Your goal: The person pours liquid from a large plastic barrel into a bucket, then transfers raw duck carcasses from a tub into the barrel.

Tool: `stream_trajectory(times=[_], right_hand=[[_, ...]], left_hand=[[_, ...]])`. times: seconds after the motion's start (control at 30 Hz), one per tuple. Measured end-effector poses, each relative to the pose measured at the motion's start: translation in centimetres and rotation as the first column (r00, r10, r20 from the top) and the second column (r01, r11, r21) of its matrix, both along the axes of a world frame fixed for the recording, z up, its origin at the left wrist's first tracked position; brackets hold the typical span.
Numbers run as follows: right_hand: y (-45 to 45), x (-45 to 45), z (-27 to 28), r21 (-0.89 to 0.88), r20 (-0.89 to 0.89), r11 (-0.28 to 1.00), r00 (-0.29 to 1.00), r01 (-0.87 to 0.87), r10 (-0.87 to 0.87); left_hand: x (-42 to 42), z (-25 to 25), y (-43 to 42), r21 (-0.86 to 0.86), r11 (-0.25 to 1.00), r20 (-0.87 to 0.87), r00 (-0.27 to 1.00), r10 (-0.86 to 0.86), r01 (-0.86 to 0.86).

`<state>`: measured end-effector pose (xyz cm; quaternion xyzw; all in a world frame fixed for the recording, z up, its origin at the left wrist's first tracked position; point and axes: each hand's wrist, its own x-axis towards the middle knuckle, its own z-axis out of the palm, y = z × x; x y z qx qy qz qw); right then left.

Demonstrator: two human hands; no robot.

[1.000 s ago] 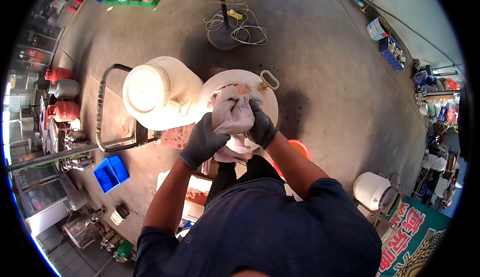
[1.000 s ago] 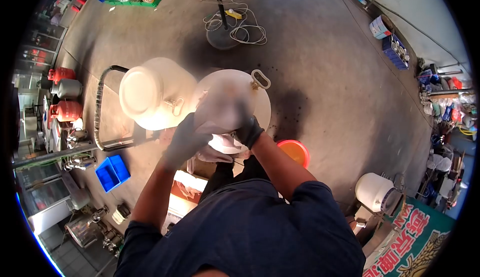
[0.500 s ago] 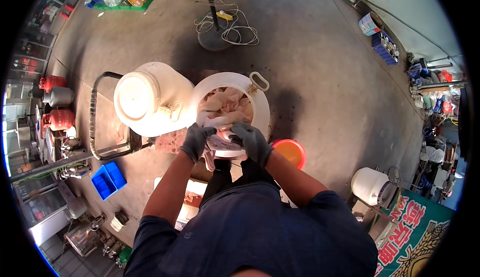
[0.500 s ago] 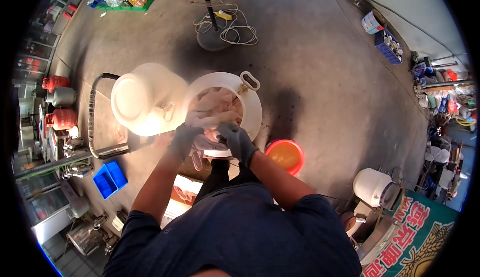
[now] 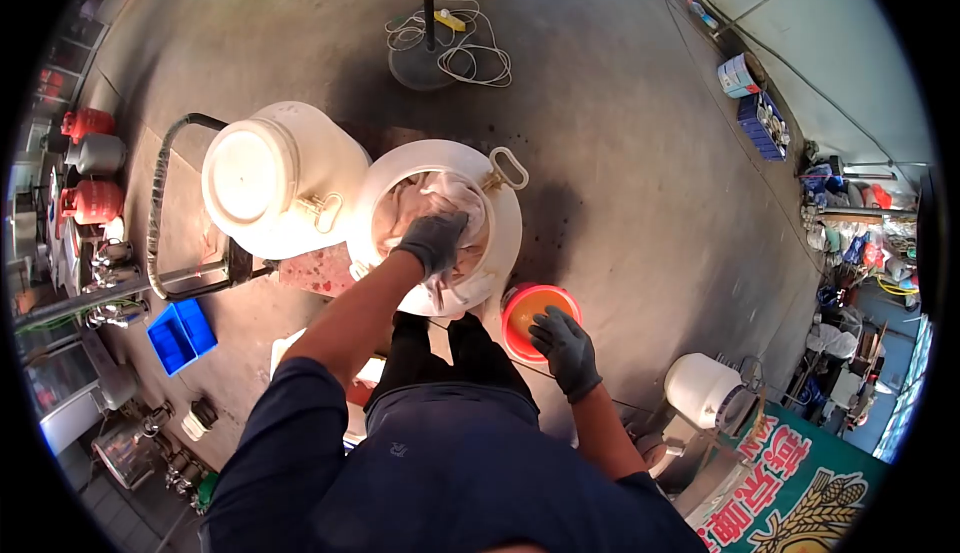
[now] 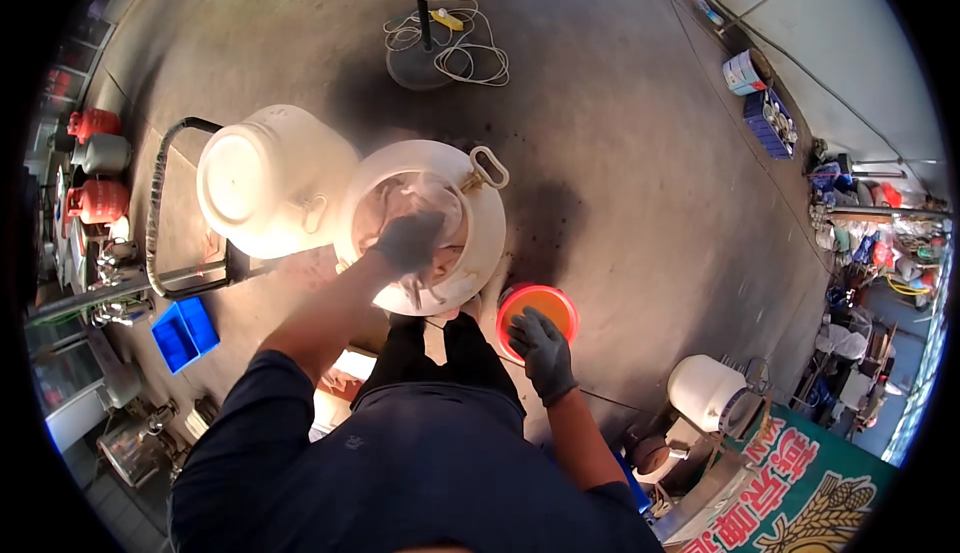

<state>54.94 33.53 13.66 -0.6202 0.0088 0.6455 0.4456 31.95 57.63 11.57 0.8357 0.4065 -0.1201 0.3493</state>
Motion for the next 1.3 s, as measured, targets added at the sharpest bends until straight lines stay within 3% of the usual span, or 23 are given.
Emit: stream_trajectory(times=[0.17,0.2,0.27,0.33,0.4,0.43,0.47,0.5,0.67,0.7,0.73,0.8,0.87,0.93,1.03,1.07,1.13,1.17,1.2,1.3], right_hand=[[-5.0,1.6,-1.3,-0.142,0.063,0.988,0.997,0.061,-0.053],[-5.8,1.9,-1.4,-0.145,0.068,0.988,0.997,0.052,-0.042],[-6.7,2.1,-1.0,-0.174,0.084,0.982,0.995,0.071,-0.057],[-7.5,2.6,-0.7,-0.189,0.100,0.980,0.994,0.059,-0.041],[-8.5,3.2,-0.5,-0.167,0.138,0.983,0.989,0.071,-0.048],[-9.3,3.7,-0.5,-0.171,0.138,0.983,0.989,0.069,-0.046],[-10.1,4.2,-0.8,-0.179,0.146,0.980,0.987,0.089,-0.063],[-10.7,4.6,-1.1,-0.186,0.153,0.976,0.985,0.110,-0.082],[-13.1,6.1,-2.0,-0.197,0.169,0.953,0.966,0.229,-0.197],[-13.3,6.1,-2.1,-0.199,0.166,0.946,0.960,0.255,-0.224],[-13.3,6.2,-2.1,-0.204,0.163,0.946,0.961,0.254,-0.223],[-13.5,6.1,-2.0,-0.227,0.164,0.934,0.956,0.275,-0.241],[-14.4,6.6,-3.0,-0.195,0.125,0.948,0.965,0.250,-0.229],[-14.3,6.7,-3.1,-0.154,0.088,0.962,0.973,0.223,-0.212],[-13.1,6.2,-2.3,-0.202,0.164,0.952,0.966,0.229,-0.198],[-13.4,6.3,-2.7,-0.206,0.171,0.958,0.971,0.200,-0.166],[-13.5,6.6,-2.9,-0.208,0.181,0.963,0.975,0.170,-0.132],[-13.4,6.7,-2.6,-0.217,0.191,0.962,0.973,0.168,-0.127],[-13.4,6.7,-2.6,-0.226,0.200,0.960,0.972,0.167,-0.122],[-15.5,8.3,-4.4,-0.175,0.116,0.967,0.979,0.187,-0.168]], left_hand=[[2.3,-7.6,1.6,0.080,0.921,-0.139,0.919,-0.369,0.381],[2.8,-8.3,1.5,0.079,0.925,-0.133,0.924,-0.359,0.371],[4.4,-8.0,1.4,-0.011,0.999,-0.053,0.998,-0.043,0.043],[5.4,-12.1,0.3,-0.035,0.999,-0.094,0.995,-0.027,0.024],[5.8,-15.6,-1.3,0.051,0.915,-0.133,0.911,-0.390,0.400],[5.8,-14.7,-1.3,-0.056,0.884,-0.142,0.873,-0.467,0.464],[4.9,-16.5,-1.6,-0.058,0.885,-0.142,0.873,-0.466,0.463],[4.2,-18.2,-1.8,-0.087,0.886,-0.121,0.878,-0.463,0.455],[1.3,-13.2,0.0,-0.068,0.888,0.300,0.858,-0.417,0.455],[2.2,-8.7,0.8,-0.305,0.899,-0.016,0.943,-0.334,0.313],[1.5,-10.4,0.9,-0.309,0.899,-0.019,0.943,-0.333,0.312],[-0.4,-14.7,0.7,-0.192,0.979,0.024,0.997,0.075,-0.069],[-0.5,-11.0,2.4,-0.307,0.937,-0.084,0.986,0.146,-0.166],[-0.8,-5.8,2.6,-0.260,0.937,-0.011,0.971,0.240,-0.234],[-1.5,-1.7,2.6,-0.354,0.797,0.087,0.832,0.548,-0.489],[-2.1,-1.4,2.4,-0.354,0.797,0.089,0.830,0.550,-0.490],[-3.4,-0.9,2.1,-0.311,0.809,0.353,0.730,0.585,-0.498],[-3.3,1.7,2.2,-0.396,0.721,0.248,0.690,0.681,-0.569],[-3.3,3.3,1.9,-0.286,0.748,0.342,0.665,0.664,-0.599],[-5.6,3.7,2.3,-0.211,0.756,0.553,0.562,0.615,-0.620]])
